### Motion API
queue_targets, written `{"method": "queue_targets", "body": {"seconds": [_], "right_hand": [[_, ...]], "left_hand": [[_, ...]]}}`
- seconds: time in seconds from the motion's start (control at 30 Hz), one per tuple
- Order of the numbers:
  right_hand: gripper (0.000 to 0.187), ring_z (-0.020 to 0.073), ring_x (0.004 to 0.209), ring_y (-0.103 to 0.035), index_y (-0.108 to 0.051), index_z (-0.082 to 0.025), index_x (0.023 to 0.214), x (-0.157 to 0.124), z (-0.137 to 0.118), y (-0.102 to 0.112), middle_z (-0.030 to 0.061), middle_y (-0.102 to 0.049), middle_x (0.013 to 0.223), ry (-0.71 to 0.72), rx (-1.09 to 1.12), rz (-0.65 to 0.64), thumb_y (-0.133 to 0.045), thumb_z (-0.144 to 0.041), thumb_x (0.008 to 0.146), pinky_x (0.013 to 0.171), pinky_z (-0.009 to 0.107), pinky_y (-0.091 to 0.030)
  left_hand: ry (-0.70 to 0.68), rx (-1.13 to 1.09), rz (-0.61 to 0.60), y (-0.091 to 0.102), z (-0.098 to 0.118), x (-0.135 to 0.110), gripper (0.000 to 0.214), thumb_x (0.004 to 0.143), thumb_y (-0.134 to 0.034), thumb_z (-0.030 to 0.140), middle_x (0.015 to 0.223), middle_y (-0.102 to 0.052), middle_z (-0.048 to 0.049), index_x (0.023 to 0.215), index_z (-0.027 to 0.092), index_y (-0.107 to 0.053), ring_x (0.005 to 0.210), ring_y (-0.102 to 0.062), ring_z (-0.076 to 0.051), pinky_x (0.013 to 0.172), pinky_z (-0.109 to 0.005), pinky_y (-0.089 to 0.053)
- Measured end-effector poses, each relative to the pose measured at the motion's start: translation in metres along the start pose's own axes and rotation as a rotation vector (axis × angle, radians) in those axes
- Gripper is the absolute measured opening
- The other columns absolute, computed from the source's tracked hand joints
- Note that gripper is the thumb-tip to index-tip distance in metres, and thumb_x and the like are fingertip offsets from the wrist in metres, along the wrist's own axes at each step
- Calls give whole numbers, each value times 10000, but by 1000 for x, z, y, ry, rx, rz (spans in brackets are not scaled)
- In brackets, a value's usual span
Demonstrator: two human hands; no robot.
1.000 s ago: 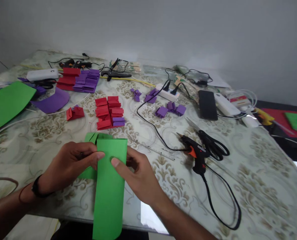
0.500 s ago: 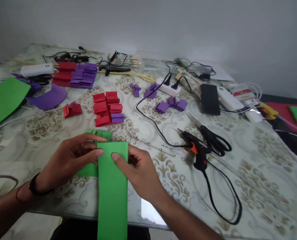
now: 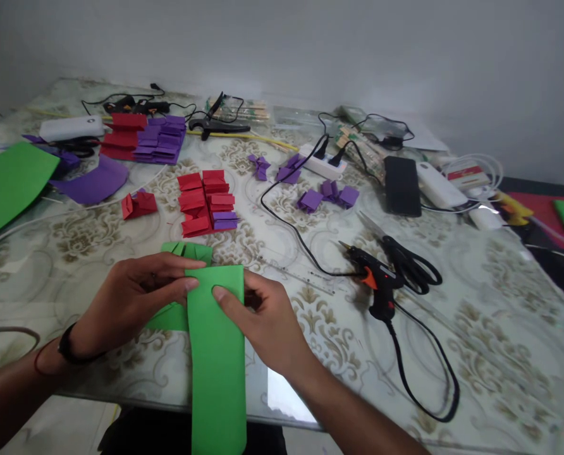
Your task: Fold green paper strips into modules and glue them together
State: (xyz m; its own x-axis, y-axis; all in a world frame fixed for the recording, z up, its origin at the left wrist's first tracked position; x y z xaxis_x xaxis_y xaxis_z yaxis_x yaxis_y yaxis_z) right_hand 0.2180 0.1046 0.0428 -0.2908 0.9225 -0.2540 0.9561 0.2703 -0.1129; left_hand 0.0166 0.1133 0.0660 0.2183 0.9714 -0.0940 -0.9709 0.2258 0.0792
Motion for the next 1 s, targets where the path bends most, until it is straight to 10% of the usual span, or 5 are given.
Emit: {"method": "queue_targets", "body": {"seconds": [0.6,1.0], "right_hand": [[256,162,728,-681,-786,-198,946,0,-1,-3,42,-775,868,0,40,-14,-810,-448,898,641,264,-558],[373,108,578,-369,-637,-199,710,6,-7,7,-49,-447,622,98,-98,140,-726,-482,937,527,258,-301]], "left_hand": [[-82,83,47,1,2,2,172,890,-794,248,887,-868,-12,1036,262,-884,704,-789,-144,580,-160,-600],[-58,169,39,1,0,-1,188,913,-781,322,1048,-876,-22,1072,305,-879,849,-846,-229,705,-275,-686]]}}
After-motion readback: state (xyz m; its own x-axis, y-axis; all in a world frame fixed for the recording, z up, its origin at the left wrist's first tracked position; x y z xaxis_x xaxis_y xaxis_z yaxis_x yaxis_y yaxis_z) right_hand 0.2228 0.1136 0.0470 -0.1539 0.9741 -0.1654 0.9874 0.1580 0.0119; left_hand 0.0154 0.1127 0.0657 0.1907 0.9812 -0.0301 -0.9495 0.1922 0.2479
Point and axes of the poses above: each hand's wrist, its own x-axis towards the middle knuckle, its own y-axis out of the back of the hand, z = x × y, the point moved 2 cm from there along x, towards the middle knuckle
